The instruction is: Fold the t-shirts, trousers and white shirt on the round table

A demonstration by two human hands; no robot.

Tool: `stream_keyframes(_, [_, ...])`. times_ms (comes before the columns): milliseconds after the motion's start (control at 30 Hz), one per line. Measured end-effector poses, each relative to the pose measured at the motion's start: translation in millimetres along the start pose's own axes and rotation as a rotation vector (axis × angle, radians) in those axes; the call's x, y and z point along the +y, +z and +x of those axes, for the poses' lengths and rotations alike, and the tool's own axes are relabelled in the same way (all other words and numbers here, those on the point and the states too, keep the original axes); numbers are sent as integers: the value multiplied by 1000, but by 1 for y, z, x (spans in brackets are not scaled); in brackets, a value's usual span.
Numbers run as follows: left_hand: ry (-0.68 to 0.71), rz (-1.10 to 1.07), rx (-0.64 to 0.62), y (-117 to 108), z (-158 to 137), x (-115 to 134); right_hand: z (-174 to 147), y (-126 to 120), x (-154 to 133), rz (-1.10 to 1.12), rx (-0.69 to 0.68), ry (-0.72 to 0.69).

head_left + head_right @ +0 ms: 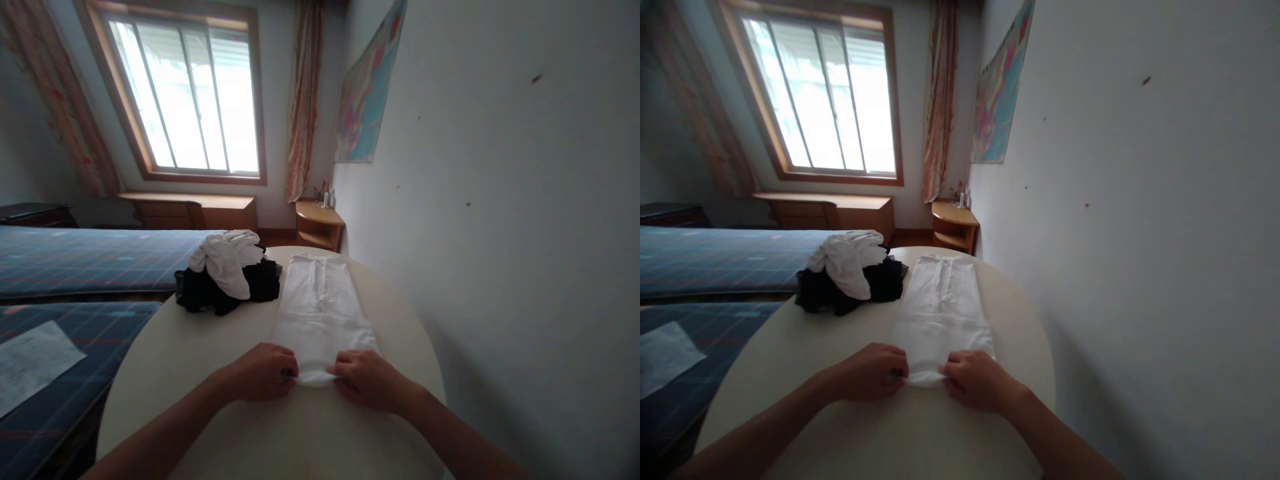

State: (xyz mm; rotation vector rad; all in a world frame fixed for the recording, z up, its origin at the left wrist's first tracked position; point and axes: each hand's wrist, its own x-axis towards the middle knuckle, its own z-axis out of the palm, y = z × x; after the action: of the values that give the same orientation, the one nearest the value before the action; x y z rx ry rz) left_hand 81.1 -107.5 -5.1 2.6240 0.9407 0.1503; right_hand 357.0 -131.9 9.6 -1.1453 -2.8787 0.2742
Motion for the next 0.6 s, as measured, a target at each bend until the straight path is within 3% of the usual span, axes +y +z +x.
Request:
stream_keyframes(133, [-111, -406, -485, -11, -13, 10, -13, -3, -28, 307, -185, -118])
stream_keyframes(200, [-128, -542, -629, -14, -12, 14, -16, -2, -35, 411, -260, -142])
stream_keyframes(267, [-107, -537, -518, -17, -7, 15, -14, -2, -33, 405, -232, -90])
stream_keyframes(400, [-129, -207, 3, -23, 7, 12, -5, -4, -9, 188, 55, 223])
stream_keyframes(467, [-185, -68, 65, -23, 12, 7, -1, -5, 3, 101, 115, 329])
stream_keyframes(600, [-223, 40, -6, -20, 16, -3, 2, -5, 13, 67, 59, 384])
